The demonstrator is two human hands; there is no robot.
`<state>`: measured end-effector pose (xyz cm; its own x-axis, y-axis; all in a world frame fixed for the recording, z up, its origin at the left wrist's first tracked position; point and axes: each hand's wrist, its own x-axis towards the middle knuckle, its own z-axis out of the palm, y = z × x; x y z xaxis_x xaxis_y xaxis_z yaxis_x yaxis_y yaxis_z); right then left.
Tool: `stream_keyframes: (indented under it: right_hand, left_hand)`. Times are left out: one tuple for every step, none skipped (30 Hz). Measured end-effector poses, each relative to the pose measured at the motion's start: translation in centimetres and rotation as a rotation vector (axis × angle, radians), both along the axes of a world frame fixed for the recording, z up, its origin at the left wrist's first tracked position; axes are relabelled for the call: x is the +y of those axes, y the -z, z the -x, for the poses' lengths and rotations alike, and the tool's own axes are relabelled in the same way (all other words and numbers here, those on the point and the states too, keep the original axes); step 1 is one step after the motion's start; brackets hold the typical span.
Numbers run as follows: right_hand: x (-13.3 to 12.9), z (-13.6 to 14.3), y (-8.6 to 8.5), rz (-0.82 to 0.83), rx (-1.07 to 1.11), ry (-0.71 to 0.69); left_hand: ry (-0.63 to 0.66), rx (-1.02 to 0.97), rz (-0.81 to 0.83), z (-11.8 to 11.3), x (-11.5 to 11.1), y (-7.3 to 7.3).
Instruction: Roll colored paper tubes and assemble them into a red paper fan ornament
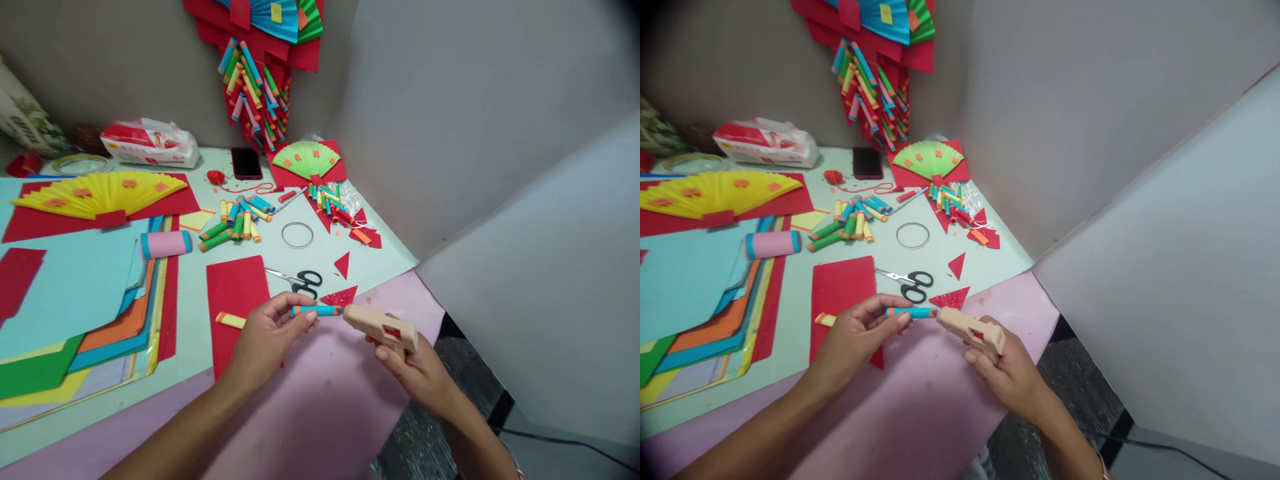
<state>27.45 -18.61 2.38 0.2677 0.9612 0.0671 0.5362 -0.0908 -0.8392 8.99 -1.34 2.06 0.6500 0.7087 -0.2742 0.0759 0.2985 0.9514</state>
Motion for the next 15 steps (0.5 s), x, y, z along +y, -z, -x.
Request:
stream_keyframes:
  right_hand:
    - [-0.05, -0.07, -0.03, 0.003, 0.008, 0.004]
    - [-0.11, -0.12, -0.08, 0.004, 0.016, 0.005]
    - [-0.16, -0.14, -0.14, 0.003, 0.022, 0.006]
    - [-0.21, -0.14, -0.22, 0.001, 0.026, 0.005]
    - [-0.23, -0.12, -0.28, 0.0, 0.026, 0.005]
    - [-0.24, -0.07, -0.34, -0.002, 0.022, 0.006]
    - [-0.22, -0.01, -0.37, -0.003, 0.013, 0.005]
    - [-0.19, 0.06, -0.38, -0.004, 0.0, 0.001]
    - [-0.16, 0.13, -0.37, -0.004, -0.015, -0.006]
    - [-0.11, 0.18, -0.33, -0.004, -0.028, -0.012]
    - [-0.08, 0.21, -0.27, -0.004, -0.037, -0.015]
    - [-0.06, 0.23, -0.21, -0.001, -0.043, -0.012]
    - [-0.06, 0.21, -0.15, 0.007, -0.044, -0.002]
    - [-0.07, 0.17, -0.1, 0.012, -0.043, 0.013]
    - [-0.09, 0.11, -0.07, 0.015, -0.041, 0.027]
  left_hand:
    - [0.002, 0.002, -0.005, 0.02, 0.01, 0.0]
    - [0.002, 0.005, -0.011, 0.03, 0.02, 0.02]
    - [0.002, 0.006, -0.016, 0.05, 0.03, 0.04]
    - [0.001, 0.005, -0.02, 0.06, 0.03, 0.06]
    - [0.002, 0.003, -0.022, 0.07, 0.02, 0.07]
    - [0.002, 0.003, -0.022, 0.08, 0.01, 0.07]
    - [0.001, 0.002, -0.021, 0.08, -0.01, 0.06]
    - [0.0, 0.001, -0.019, 0.08, -0.03, 0.02]
    - [0.0, 0.001, -0.017, 0.08, -0.05, -0.02]
    - [0.0, 0.002, -0.016, 0.08, -0.07, -0.06]
    - [0.001, 0.003, -0.016, 0.08, -0.08, -0.1]
    - [0.004, 0.003, -0.018, 0.08, -0.08, -0.12]
    - [0.01, 0.003, -0.021, 0.09, -0.08, -0.12]
    - [0.012, 0.002, -0.026, 0.09, -0.06, -0.1]
    - [0.016, 0.001, -0.031, 0.09, -0.04, -0.07]
